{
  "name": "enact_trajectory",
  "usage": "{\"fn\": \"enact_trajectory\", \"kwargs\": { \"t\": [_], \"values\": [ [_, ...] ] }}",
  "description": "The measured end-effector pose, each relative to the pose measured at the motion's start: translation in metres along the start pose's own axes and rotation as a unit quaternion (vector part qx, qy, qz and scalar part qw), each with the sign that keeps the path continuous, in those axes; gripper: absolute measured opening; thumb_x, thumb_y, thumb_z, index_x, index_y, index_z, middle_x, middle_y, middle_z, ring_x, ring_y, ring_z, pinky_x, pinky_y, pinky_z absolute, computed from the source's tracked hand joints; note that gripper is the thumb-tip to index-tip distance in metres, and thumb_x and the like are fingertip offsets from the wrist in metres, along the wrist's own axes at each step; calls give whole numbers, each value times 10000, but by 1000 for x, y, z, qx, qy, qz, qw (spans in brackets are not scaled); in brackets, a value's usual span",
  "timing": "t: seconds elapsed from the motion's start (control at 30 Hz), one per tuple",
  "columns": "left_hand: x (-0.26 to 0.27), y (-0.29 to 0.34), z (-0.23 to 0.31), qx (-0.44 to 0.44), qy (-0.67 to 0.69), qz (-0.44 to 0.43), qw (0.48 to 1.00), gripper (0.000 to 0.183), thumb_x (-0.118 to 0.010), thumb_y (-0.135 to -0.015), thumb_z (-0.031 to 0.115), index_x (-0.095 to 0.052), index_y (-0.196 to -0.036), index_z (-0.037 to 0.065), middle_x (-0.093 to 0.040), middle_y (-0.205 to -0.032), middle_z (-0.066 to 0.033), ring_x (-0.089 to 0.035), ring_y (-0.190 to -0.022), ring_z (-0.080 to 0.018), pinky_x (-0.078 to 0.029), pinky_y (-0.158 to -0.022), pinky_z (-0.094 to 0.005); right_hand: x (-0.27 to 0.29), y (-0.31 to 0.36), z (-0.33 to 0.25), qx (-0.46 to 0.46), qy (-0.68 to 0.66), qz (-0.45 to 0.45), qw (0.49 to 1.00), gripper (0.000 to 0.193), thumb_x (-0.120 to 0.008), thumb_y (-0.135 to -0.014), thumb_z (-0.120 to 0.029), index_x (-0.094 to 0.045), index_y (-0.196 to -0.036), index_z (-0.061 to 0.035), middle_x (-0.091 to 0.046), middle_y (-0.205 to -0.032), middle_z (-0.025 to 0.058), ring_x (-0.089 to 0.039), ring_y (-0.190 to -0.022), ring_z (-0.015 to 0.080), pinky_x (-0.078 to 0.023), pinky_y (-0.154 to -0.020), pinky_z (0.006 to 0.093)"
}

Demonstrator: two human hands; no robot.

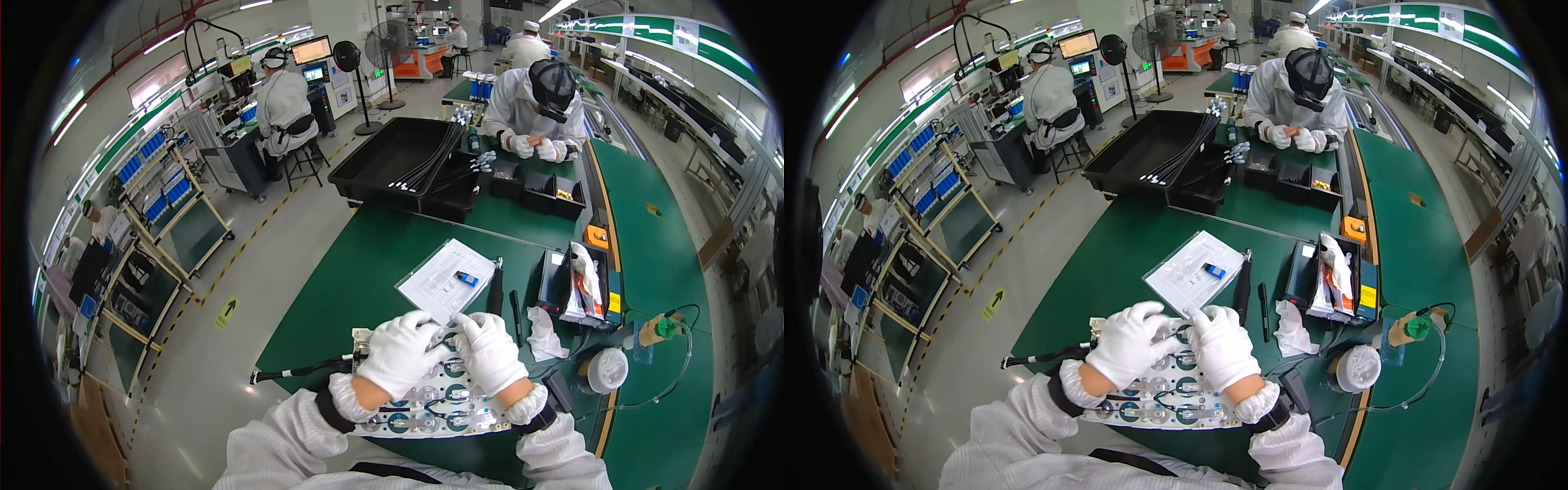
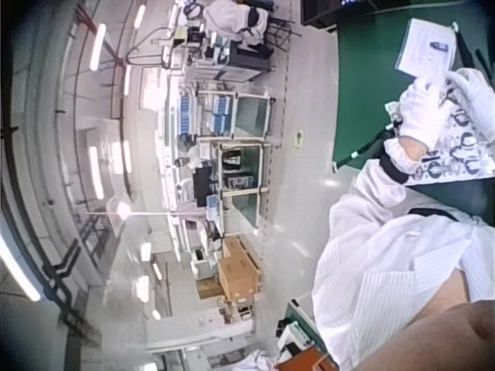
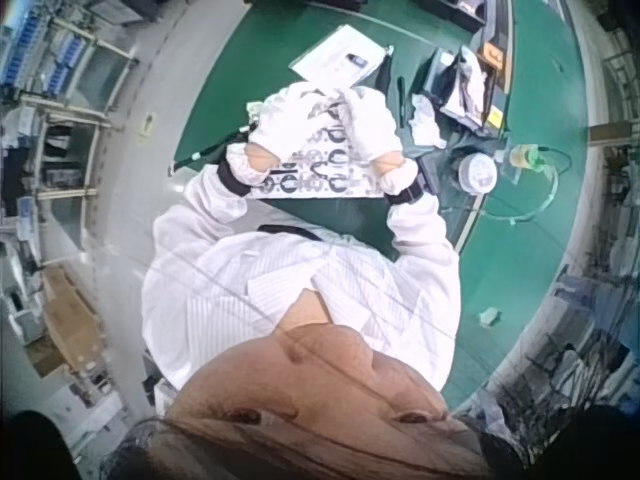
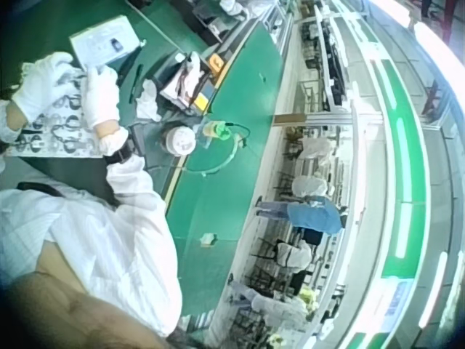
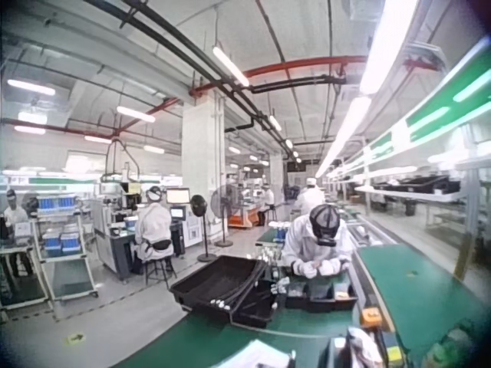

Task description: Assembling and testing battery pack modules at a factory workstation, using an electric screwdriver and applying adhesive.

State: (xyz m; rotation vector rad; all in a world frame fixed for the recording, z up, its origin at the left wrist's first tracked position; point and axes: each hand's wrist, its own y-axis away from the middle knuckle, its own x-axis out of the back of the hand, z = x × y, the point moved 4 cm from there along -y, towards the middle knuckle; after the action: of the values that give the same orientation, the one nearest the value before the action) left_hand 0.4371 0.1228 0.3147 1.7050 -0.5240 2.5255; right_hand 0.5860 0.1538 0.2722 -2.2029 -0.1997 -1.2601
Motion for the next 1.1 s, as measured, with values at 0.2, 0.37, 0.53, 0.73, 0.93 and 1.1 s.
{"fn": "enact_trajectory", "kwargs": {
  "t": [0.2,0.37,0.53,0.73,0.93,1.1],
  "values": [
    [-17,27,-11,-51,-72,71,994,255,-683,-723,309,-680,-858,93,-571,-1177,-101,-505,-1105,-274,-358,-970,-429,8,-5,-32,97,14,-34,995,192,-624,-758,-190,-657,-945,-165,-581,-1130,95,-480,-1122,348,-305,-946,597],
    [-15,16,-18,13,-6,12,1000,185,-646,-750,243,-680,-839,84,-557,-1219,-127,-514,-1114,-316,-388,-953,-444,-2,-5,-25,88,-13,-48,995,188,-595,-799,-274,-660,-924,-149,-587,-1119,77,-490,-1122,305,-262,-967,612],
    [-21,11,-29,19,41,-50,998,190,-643,-781,263,-684,-838,86,-552,-1240,-116,-531,-1090,-322,-416,-933,-424,0,-8,-30,68,5,-35,997,232,-541,-865,-318,-662,-939,-135,-599,-1072,75,-520,-1064,274,-275,-957,578],
    [-23,10,-34,23,90,-70,993,190,-655,-796,269,-700,-849,91,-561,-1231,-94,-550,-1077,-294,-435,-921,-393,-5,-14,-28,35,1,-63,997,234,-546,-850,-298,-669,-898,-104,-598,-1033,73,-530,-1004,265,-313,-924,493],
    [-22,8,-37,28,161,-67,984,162,-680,-786,234,-707,-841,83,-567,-1223,-88,-544,-1094,-284,-427,-940,-380,-2,-17,-23,48,-30,-53,997,206,-569,-823,-269,-672,-866,-96,-591,-1056,61,-520,-1006,255,-326,-901,455],
    [-21,11,-36,33,173,-85,981,156,-682,-784,235,-706,-819,84,-573,-1213,-96,-539,-1098,-286,-427,-939,-385,5,-16,-28,73,-45,-50,995,152,-600,-804,-244,-656,-853,-111,-590,-1050,43,-519,-995,240,-334,-892,443]
  ]
}}
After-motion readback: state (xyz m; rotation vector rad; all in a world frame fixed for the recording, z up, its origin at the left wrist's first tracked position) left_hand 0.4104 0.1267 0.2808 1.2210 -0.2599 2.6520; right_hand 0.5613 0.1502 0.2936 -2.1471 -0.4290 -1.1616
